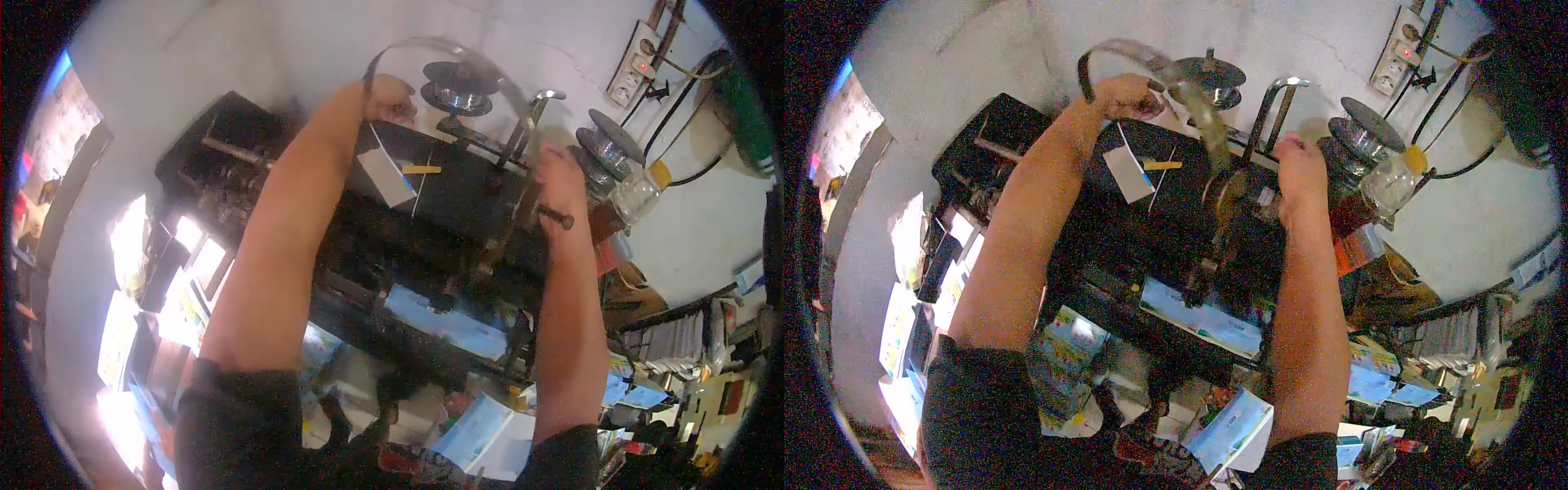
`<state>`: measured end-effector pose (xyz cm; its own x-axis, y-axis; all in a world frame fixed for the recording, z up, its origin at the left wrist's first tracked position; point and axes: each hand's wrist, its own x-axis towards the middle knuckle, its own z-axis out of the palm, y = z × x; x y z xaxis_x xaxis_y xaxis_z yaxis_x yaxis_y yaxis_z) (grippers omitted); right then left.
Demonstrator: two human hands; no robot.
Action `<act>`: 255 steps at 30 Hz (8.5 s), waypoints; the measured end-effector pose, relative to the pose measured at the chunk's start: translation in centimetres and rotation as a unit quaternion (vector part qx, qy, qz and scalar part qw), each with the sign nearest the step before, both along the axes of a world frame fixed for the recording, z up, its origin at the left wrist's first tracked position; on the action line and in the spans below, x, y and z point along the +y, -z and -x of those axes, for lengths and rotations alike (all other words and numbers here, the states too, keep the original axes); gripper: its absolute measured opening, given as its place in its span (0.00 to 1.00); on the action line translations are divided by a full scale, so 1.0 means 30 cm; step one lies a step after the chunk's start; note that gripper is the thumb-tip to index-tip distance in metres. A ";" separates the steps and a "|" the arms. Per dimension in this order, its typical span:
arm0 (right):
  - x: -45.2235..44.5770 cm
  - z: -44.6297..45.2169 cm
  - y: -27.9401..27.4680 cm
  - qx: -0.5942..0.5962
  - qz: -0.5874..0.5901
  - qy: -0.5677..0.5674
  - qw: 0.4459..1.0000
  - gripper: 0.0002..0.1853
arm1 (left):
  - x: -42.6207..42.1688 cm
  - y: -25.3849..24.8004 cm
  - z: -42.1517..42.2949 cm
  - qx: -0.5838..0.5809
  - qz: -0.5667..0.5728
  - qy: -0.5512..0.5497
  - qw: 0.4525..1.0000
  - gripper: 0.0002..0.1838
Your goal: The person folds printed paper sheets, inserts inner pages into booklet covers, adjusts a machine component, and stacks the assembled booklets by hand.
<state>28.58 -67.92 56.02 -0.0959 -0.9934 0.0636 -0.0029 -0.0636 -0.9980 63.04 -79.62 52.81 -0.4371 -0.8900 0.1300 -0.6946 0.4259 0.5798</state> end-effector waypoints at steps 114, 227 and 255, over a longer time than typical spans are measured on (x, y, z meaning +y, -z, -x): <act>-0.572 -0.305 0.108 -0.064 0.087 -0.167 0.980 0.14 | -0.151 0.063 0.011 0.310 0.093 0.018 0.946 0.11; -0.371 -0.123 -0.073 -0.004 0.181 -0.177 0.968 0.25 | -0.034 -0.199 0.104 0.062 0.050 -0.007 0.997 0.28; 0.560 0.106 -0.459 -0.206 0.353 -0.210 0.888 0.21 | -0.004 -0.175 0.018 0.014 0.099 0.019 0.995 0.27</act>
